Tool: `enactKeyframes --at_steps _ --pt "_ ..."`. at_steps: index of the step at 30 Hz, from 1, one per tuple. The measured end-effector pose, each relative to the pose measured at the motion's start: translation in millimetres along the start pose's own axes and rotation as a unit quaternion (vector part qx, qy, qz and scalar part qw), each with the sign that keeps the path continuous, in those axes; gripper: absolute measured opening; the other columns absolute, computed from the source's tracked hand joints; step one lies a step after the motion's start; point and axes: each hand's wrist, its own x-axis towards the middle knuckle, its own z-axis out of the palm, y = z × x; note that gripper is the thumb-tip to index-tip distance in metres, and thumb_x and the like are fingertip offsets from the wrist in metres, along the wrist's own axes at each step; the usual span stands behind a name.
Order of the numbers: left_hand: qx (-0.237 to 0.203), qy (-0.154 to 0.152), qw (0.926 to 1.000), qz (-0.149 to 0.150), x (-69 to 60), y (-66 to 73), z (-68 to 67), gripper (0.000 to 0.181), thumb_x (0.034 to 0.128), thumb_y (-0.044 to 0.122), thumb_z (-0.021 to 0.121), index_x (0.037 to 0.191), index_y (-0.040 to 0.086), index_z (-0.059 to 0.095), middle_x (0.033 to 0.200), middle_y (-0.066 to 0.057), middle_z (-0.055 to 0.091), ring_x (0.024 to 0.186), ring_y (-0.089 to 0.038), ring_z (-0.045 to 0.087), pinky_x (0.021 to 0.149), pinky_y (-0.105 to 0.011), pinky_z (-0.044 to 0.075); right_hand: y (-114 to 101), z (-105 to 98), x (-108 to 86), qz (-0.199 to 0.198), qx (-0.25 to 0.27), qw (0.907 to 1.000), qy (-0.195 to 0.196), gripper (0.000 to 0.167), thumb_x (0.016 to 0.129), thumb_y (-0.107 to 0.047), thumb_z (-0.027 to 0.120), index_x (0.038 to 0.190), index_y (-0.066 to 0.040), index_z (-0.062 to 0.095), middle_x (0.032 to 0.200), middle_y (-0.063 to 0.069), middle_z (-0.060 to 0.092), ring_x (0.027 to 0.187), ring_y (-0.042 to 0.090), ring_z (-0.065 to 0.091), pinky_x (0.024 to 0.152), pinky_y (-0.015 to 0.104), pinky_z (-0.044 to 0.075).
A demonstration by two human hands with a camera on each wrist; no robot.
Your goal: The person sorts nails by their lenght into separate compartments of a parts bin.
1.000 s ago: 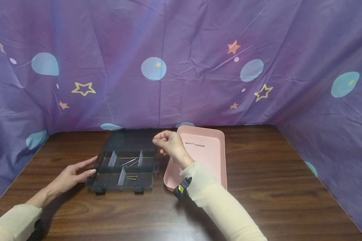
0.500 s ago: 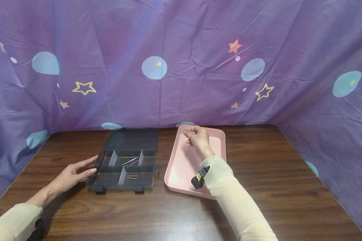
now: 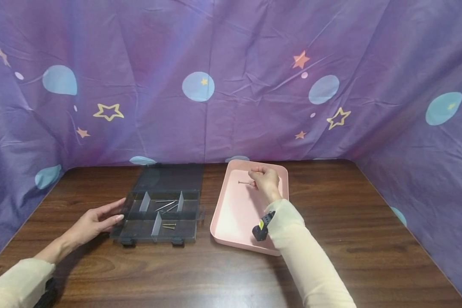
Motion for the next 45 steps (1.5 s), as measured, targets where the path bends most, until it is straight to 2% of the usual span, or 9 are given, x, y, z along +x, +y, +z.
enactKeyframes --at_steps 4,8,11,12,16,27,34,41,45 --pt "-0.006 -0.002 0.9999 -0.014 1.0 2.7 -0.4 0.059 0.0955 0.022 0.057 0.145 -0.001 0.033 0.141 -0.03 0.038 0.111 -0.025 0.057 0.077 -0.033 0.056 3.0 -2.7 2.4 0.005 0.005 1.0 0.004 0.028 0.092 -0.007 0.055 0.113 0.011 0.056 0.054 -0.012 0.05 0.049 -0.001 0.048 0.045 0.012 0.042" --pt "-0.01 -0.003 0.9998 -0.019 1.3 4.4 -0.2 0.059 0.0955 0.021 0.057 0.145 0.0 0.033 0.14 -0.03 0.039 0.111 -0.027 0.056 0.077 -0.033 0.056 7.9 -4.4 4.8 0.018 0.001 0.9997 0.016 0.022 0.092 -0.006 0.055 0.108 0.009 0.058 0.056 -0.011 0.049 0.049 0.0 0.047 0.046 0.012 0.042" --pt "-0.01 -0.001 0.9997 -0.022 1.2 4.5 -0.2 0.059 0.0954 0.021 0.057 0.145 0.0 0.033 0.14 -0.03 0.041 0.112 -0.03 0.056 0.077 -0.033 0.056 11.1 -5.3 5.3 0.026 0.006 0.9994 0.02 0.016 0.091 -0.004 0.055 0.102 0.007 0.058 0.059 -0.009 0.05 0.049 0.001 0.047 0.046 0.013 0.042" --pt "-0.01 -0.001 0.9997 -0.021 1.0 5.0 -0.2 0.059 0.0955 0.021 0.057 0.145 0.0 0.033 0.14 -0.03 0.04 0.113 -0.034 0.054 0.076 -0.033 0.056 12.3 -5.4 5.4 0.027 0.011 0.9994 0.021 0.014 0.091 -0.003 0.055 0.1 0.007 0.058 0.059 -0.008 0.05 0.049 0.001 0.047 0.046 0.013 0.042" --pt "-0.009 -0.002 0.9997 -0.022 0.4 5.5 0.1 0.059 0.0955 0.021 0.057 0.145 0.0 0.033 0.141 -0.03 0.039 0.113 -0.035 0.054 0.077 -0.033 0.056 17.2 -6.0 6.2 0.03 0.032 0.9987 0.024 0.004 0.089 0.001 0.055 0.088 0.004 0.057 0.056 -0.007 0.05 0.046 0.001 0.045 0.044 0.013 0.041" --pt "-0.013 -0.002 0.9997 -0.021 0.8 5.8 -0.1 0.058 0.0954 0.02 0.057 0.144 -0.001 0.033 0.137 -0.031 0.042 0.111 -0.034 0.055 0.077 -0.033 0.056 27.1 -7.9 7.3 0.069 0.079 0.9942 0.022 0.006 0.089 0.004 0.052 0.084 0.002 0.054 0.055 -0.006 0.048 0.044 0.001 0.043 0.042 0.013 0.038" --pt "-0.012 0.0 0.9996 -0.024 0.6 5.3 0.3 0.058 0.0953 0.02 0.057 0.145 0.0 0.033 0.136 -0.031 0.044 0.11 -0.032 0.056 0.076 -0.033 0.056 32.6 -8.2 9.9 0.065 0.061 0.9958 0.021 0.005 0.089 0.005 0.051 0.092 0.009 0.053 0.057 -0.007 0.048 0.045 0.001 0.043 0.041 0.013 0.036" --pt "-0.008 0.0 0.9997 -0.024 0.4 4.7 0.1 0.059 0.0953 0.022 0.057 0.144 0.0 0.034 0.139 -0.029 0.041 0.107 -0.017 0.058 0.076 -0.032 0.056 37.3 -8.8 10.0 0.061 0.053 0.9963 0.029 0.003 0.087 0.006 0.052 0.089 0.008 0.051 0.056 -0.008 0.047 0.043 0.001 0.044 0.04 0.013 0.038" --pt "-0.003 0.0 0.9997 -0.025 -0.3 5.4 0.2 0.06 0.0952 0.024 0.057 0.144 -0.001 0.034 0.142 -0.028 0.038 0.109 -0.016 0.057 0.077 -0.031 0.056 39.2 -9.2 11.3 0.059 0.054 0.9963 0.03 0.002 0.086 0.007 0.052 0.088 0.007 0.052 0.056 -0.007 0.047 0.043 0.0 0.044 0.04 0.012 0.038"
